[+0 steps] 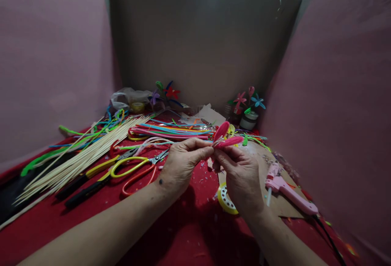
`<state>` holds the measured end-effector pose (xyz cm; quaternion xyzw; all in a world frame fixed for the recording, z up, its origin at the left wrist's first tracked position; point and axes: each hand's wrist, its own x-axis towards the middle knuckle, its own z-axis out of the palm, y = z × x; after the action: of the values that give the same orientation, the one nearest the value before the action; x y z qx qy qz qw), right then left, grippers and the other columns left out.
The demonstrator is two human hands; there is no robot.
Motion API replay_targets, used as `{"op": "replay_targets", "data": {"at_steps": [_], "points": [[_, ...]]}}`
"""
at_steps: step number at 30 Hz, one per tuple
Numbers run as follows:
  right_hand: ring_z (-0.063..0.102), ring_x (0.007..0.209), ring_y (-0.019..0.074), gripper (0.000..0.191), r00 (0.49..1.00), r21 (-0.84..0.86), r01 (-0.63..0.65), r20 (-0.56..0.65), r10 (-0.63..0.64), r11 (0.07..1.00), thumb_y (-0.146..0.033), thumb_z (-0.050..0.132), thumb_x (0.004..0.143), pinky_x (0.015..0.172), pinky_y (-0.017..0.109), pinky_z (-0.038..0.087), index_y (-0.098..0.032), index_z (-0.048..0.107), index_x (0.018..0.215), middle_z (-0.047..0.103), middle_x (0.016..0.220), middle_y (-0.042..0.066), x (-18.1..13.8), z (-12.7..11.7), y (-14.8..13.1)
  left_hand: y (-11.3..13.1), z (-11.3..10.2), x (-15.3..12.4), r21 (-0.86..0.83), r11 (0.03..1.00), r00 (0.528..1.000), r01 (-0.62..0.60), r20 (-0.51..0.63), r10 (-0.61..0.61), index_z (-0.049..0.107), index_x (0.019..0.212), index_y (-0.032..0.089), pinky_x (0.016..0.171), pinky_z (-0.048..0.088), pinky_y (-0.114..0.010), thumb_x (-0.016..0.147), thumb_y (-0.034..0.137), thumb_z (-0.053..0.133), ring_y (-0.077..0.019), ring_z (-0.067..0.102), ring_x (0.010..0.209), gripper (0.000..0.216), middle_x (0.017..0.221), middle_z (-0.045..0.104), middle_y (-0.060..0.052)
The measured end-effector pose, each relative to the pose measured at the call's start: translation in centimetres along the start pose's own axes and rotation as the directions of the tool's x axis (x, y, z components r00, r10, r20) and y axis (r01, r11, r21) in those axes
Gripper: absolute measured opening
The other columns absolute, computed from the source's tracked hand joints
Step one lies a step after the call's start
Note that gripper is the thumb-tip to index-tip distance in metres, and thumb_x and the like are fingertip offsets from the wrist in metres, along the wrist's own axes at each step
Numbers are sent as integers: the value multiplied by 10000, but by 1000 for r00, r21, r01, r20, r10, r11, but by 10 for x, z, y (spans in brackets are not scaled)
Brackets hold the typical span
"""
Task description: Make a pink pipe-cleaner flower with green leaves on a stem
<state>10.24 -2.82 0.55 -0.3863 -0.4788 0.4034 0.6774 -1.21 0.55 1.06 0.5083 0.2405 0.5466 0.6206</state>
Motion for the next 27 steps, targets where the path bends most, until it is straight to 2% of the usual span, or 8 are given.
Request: {"op": "replay_targets", "data": {"at_steps": [6,10,17,27], "points": [[518,479,95,116,1000,28,-23,1,23,999,-256,684,700,483,231,403,-147,677,737,587,534,-15,1,0,0,-2,-2,1,-4,1000,1000,-8,-6,8,685,705,125,617,476,-267,652,166,699,-129,594,608,68,647,664,-29],[517,478,91,116,1000,46,-13,2,13,999,-259,682,709,492,227,410,-143,672,714,595,525,-12,2,0,4,-3,-3,2,-25,999,999,-32,33,33,677,698,123,574,479,-296,663,159,689,-133,581,539,52,611,652,-26],[526,518,90,93,999,151,-41,29,37,988,-236,695,707,524,244,398,-157,684,756,647,653,8,4,-3,11,-7,-5,4,-45,996,994,-78,68,81,649,682,132,568,487,-302,682,140,681,-129,585,509,33,596,650,-9],[513,499,92,72,987,162,-100,142,77,982,-239,689,710,533,248,383,-170,697,727,636,610,0,7,-10,6,2,-3,4,-115,993,990,-34,133,49,596,710,138,545,484,-319,636,98,696,-140,583,492,130,608,629,7]]}}
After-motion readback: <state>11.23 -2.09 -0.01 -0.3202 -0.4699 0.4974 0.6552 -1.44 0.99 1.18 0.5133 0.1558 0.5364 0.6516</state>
